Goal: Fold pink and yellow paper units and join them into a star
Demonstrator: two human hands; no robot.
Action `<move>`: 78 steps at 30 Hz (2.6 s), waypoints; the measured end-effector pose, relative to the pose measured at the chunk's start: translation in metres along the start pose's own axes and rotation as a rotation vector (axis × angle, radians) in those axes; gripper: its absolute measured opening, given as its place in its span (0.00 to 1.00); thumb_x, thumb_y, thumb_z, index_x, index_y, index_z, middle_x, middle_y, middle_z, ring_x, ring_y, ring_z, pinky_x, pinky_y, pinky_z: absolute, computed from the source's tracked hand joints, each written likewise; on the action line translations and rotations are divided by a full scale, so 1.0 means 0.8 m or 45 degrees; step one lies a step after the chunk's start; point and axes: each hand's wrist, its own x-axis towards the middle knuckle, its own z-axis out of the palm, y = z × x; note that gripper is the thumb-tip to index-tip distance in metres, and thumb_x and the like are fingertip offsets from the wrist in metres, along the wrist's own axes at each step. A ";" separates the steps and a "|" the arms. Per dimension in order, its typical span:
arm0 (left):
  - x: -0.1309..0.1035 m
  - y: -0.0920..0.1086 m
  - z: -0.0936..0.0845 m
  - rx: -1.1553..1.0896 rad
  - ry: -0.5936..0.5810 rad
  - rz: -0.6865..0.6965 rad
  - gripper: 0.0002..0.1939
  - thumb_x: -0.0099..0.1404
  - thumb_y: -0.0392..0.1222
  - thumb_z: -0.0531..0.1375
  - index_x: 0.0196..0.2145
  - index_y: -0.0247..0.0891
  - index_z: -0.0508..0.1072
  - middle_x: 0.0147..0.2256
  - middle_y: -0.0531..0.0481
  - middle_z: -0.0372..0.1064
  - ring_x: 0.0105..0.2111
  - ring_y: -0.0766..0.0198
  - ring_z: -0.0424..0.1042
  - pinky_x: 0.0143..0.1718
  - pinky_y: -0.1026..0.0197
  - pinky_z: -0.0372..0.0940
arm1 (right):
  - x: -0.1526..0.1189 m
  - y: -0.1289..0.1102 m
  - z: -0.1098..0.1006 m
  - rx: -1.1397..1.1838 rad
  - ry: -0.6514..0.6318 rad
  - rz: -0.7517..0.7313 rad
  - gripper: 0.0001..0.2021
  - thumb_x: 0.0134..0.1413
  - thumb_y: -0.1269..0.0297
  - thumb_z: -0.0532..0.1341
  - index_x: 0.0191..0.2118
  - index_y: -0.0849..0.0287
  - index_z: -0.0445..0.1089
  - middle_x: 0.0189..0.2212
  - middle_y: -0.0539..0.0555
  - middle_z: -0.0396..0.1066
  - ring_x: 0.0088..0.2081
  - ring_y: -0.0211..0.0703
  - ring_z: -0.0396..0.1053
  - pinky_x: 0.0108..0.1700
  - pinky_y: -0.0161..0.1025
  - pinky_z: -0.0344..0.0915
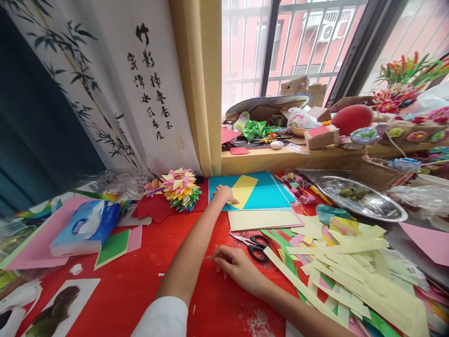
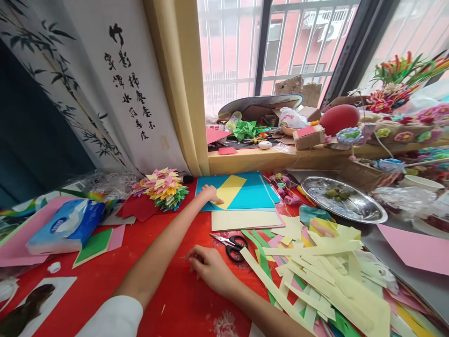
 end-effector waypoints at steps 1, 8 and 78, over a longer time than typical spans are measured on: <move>0.009 0.000 -0.001 -0.009 -0.026 -0.015 0.51 0.35 0.53 0.68 0.52 0.23 0.55 0.53 0.21 0.51 0.54 0.34 0.50 0.46 0.42 0.56 | 0.001 0.000 0.000 0.000 -0.002 0.003 0.07 0.53 0.70 0.49 0.33 0.60 0.64 0.22 0.49 0.62 0.22 0.33 0.59 0.25 0.31 0.56; 0.009 -0.021 0.027 -0.169 0.124 0.228 0.39 0.42 0.48 0.66 0.48 0.28 0.59 0.49 0.30 0.60 0.51 0.43 0.59 0.45 0.53 0.58 | 0.002 0.002 -0.001 0.000 -0.009 0.000 0.06 0.53 0.70 0.50 0.34 0.60 0.63 0.22 0.48 0.62 0.21 0.33 0.60 0.25 0.30 0.56; -0.136 -0.128 0.049 -1.039 0.526 0.687 0.12 0.63 0.47 0.48 0.37 0.38 0.65 0.34 0.49 0.69 0.31 0.65 0.70 0.34 0.63 0.64 | 0.005 -0.010 -0.199 0.265 0.913 0.018 0.13 0.44 0.60 0.62 0.34 0.63 0.65 0.23 0.50 0.65 0.21 0.34 0.68 0.21 0.29 0.65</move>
